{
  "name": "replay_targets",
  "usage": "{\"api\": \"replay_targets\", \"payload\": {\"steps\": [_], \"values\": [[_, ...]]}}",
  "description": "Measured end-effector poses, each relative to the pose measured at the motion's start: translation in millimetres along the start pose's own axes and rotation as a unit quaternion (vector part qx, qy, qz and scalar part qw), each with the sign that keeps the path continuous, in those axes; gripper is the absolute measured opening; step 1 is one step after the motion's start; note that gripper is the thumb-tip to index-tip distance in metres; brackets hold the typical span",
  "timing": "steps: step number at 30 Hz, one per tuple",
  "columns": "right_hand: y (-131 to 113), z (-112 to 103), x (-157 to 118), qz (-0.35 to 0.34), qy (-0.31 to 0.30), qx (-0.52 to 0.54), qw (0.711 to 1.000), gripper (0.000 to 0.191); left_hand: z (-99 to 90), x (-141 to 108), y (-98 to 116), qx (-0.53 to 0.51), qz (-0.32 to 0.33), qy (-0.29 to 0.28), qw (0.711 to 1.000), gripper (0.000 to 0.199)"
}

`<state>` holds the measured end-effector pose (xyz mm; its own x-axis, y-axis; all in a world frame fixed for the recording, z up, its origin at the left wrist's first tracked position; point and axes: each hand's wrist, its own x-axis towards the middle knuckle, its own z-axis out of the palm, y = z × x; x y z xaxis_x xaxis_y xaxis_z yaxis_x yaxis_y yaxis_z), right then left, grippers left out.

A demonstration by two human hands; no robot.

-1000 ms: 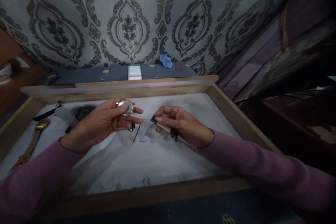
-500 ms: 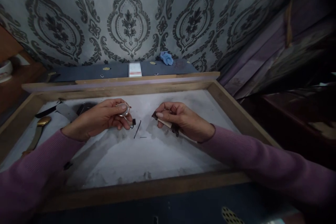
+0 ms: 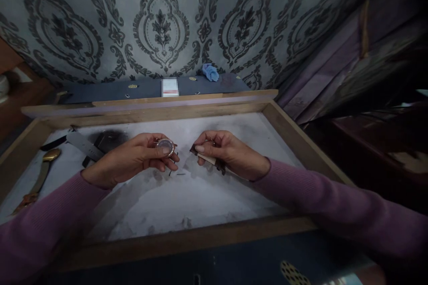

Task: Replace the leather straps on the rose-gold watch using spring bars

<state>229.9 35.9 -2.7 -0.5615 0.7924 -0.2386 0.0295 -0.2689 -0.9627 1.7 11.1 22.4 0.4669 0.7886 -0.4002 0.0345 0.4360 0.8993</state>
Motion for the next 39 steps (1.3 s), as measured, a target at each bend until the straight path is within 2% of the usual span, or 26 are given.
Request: {"api": "replay_targets", "payload": {"steps": [12, 19, 29, 39], "values": [[3.3, 1.6, -0.8, 0.006, -0.015, 0.004, 1.0, 0.026, 8.0, 3.5, -11.2, 0.039, -0.018, -0.029, 0.999, 0.019], [-0.3, 3.3, -2.3, -0.009, -0.024, -0.001, 1.0, 0.03, 10.6, -0.2, -15.5, 0.084, 0.008, -0.048, 0.995, 0.021], [-0.7, 3.6, -3.2, -0.034, -0.034, -0.02, 0.999, 0.031, 19.1, -1.8, -9.0, 0.143, 0.026, -0.029, 0.989, 0.018], [0.1, 1.6, -2.8, -0.041, -0.043, -0.049, 0.997, 0.032, 17.4, 1.5, -11.4, 0.067, 0.03, -0.008, 0.997, 0.019]]}}
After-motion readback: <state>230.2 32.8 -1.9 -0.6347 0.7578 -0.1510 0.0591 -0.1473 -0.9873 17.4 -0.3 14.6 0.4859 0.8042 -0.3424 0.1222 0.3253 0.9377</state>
